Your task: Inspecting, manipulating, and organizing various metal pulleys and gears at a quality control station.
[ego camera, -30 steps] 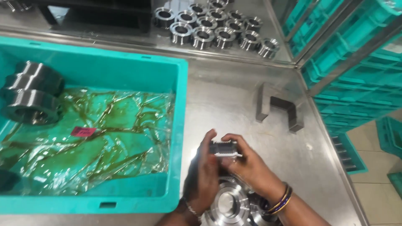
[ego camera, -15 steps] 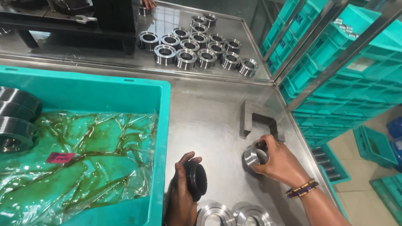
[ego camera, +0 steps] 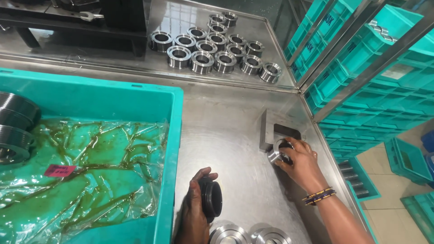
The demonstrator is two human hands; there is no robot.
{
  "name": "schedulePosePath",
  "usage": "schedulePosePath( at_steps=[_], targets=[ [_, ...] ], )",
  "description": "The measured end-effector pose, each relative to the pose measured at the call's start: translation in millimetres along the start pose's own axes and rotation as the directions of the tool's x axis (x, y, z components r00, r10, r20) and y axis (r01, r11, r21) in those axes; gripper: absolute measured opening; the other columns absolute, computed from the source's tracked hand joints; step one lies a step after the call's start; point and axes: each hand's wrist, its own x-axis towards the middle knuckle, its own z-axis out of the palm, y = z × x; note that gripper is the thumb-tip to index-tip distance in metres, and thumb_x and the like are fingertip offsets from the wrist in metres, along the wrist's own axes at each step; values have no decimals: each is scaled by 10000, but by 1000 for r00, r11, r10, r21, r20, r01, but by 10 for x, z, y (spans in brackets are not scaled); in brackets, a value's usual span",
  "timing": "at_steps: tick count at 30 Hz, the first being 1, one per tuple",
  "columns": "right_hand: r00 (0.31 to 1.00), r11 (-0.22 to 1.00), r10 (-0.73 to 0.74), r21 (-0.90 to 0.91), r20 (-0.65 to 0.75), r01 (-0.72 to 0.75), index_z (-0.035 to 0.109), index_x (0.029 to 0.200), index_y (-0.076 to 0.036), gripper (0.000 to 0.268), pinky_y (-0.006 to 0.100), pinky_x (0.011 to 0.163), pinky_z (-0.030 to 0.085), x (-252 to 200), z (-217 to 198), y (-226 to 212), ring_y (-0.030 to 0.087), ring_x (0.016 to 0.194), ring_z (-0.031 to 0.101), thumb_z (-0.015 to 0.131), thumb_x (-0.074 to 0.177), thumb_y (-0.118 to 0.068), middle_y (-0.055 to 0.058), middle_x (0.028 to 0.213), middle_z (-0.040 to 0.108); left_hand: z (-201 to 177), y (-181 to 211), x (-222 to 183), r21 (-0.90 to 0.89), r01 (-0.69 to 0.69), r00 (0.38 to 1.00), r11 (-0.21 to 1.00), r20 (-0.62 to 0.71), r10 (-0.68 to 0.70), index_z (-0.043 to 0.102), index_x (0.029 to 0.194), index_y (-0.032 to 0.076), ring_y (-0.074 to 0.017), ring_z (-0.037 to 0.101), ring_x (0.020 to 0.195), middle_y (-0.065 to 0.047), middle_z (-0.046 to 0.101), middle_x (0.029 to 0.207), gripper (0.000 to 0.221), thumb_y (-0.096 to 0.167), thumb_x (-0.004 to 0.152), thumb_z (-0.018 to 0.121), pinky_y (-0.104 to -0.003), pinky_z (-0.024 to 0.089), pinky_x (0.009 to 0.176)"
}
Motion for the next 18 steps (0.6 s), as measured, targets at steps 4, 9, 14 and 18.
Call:
schedulePosePath(
  at_steps=[4,9,14,18],
  targets=[
    [996,998,56,14,-68,-55,765,1104,-138,401,482,1030,417,48,37,-20,299,1277,525,833,743,-301,63,1311,635,-9,-31,18,-25,-7,1000,1000,12,7,496,1480,167,-157,661,1048,-89,652,1303,769,611,924,205,-274,577,822],
    [992,997,83,0,-97,-83,758,1135,-129,414,476,1020,417,96,90,-21,290,1228,551,804,782,-341,75,1213,676,-55,-91,48,-20,-37,999,999,35,38,502,1487,163,-152,649,962,-91,652,1278,752,588,946,197,-277,574,775],
    [999,987,32,-159,-25,-36,749,945,-76,517,499,977,370,96,-75,-240,315,1165,551,849,666,-500,100,1026,721,-41,14,3,69,-12,1000,998,26,10,504,1486,195,-107,660,900,-51,670,1259,731,561,949,169,-246,576,736],
    [986,989,73,-140,150,-52,745,883,-100,381,457,963,377,-128,-223,-408,261,1062,591,821,739,-445,72,928,727,-30,16,-3,150,-9,999,989,-41,15,547,1458,233,-97,676,819,-29,713,1188,718,600,953,192,-237,562,682]
  ],
)
